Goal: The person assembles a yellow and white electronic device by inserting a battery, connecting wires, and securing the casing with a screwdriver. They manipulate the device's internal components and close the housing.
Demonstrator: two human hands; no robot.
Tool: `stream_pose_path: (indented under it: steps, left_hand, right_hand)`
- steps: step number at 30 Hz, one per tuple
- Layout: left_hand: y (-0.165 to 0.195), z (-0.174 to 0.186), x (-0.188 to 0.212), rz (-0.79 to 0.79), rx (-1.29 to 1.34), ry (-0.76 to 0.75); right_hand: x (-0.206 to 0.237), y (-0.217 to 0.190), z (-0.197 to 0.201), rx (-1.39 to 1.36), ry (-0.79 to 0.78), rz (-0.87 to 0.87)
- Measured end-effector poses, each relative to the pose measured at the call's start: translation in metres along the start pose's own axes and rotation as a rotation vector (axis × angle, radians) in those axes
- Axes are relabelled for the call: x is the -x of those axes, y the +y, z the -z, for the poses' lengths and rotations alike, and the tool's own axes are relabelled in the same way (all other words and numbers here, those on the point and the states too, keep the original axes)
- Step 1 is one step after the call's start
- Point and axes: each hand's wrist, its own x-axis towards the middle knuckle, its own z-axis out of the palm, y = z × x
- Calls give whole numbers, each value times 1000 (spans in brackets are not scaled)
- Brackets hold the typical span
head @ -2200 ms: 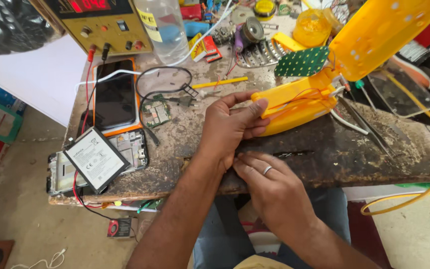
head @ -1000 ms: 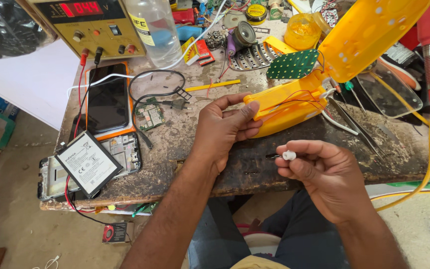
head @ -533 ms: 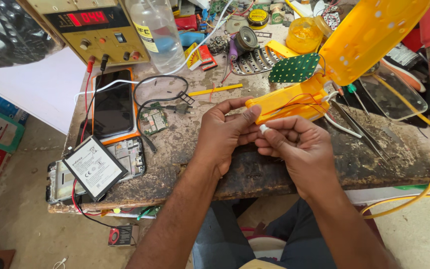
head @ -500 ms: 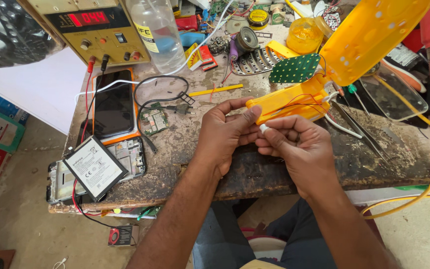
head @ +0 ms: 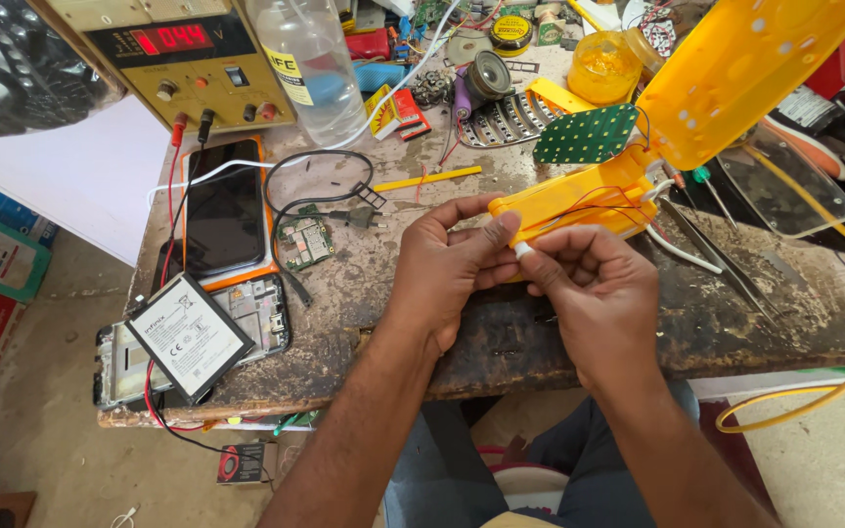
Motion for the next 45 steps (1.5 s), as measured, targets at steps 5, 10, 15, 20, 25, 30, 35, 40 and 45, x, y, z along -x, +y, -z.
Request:
stream_pose_path:
  steps: [5, 10, 15, 20, 25, 30, 35, 40, 45]
  left_hand:
    - [2, -1, 2, 2, 22, -6]
    - [4, -2, 3, 15, 36, -14]
    - [6, -3, 4, 23, -25, 7]
    - [6, -3, 3, 34, -11, 12]
    - [5, -3, 2, 42, 16, 3]
    - [6, -4, 2, 45, 11, 8]
    - [6, -6, 3, 41, 7, 26]
    - [7, -8, 4, 37, 11, 19]
    - [13, -6, 4, 41, -45, -8]
  right_hand:
    - [7, -3, -4, 96, 14, 78]
    - [7, -5, -4, 151, 38, 72]
    - [3, -13, -5, 196, 24, 43]
    - [9, -25, -9, 497, 85, 159]
    - [12, -31, -13, 798, 110, 474]
    - [8, -32, -14, 776, 119, 359]
    - [6, -34, -14, 842, 98, 417]
    - [5, -37, -13, 916, 65, 523]
    - [3, -36, -11, 960, 47, 557]
